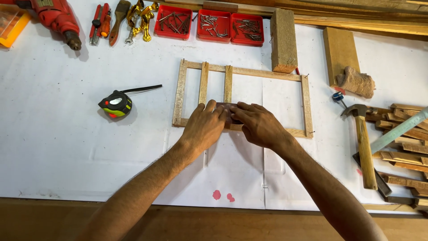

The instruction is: Assembling and measuring components of a small wooden frame.

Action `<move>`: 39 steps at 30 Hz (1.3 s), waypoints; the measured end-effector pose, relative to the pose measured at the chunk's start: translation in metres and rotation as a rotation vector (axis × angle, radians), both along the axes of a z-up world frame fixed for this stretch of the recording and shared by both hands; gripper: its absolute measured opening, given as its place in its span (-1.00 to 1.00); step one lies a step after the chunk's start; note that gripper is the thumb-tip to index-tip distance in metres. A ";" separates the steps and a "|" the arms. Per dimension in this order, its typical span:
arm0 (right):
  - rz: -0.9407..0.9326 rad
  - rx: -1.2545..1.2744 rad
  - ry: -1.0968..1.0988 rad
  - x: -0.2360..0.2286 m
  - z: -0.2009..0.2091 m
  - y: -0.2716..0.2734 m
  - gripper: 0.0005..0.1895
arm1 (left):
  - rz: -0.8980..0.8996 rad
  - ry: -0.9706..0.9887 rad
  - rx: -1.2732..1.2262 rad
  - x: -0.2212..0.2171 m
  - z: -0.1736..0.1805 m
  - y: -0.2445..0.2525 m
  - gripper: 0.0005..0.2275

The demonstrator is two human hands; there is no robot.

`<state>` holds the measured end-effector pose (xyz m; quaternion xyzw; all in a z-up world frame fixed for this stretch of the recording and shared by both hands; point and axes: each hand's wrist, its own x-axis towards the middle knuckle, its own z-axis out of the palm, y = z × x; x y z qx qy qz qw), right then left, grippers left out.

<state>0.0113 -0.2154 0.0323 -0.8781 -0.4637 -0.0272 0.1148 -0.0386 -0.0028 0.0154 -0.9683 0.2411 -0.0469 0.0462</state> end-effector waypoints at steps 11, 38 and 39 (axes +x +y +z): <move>-0.025 0.123 0.110 0.093 -0.001 0.023 -0.53 | 0.031 0.082 -0.042 0.087 0.005 0.020 -0.60; -0.172 0.843 0.692 0.009 0.082 -0.018 -0.71 | -0.009 -0.182 -1.171 0.014 0.098 0.029 -0.82; -0.153 0.866 0.780 0.004 0.088 -0.015 -0.68 | 0.032 -0.145 -1.253 0.005 0.106 0.032 -0.81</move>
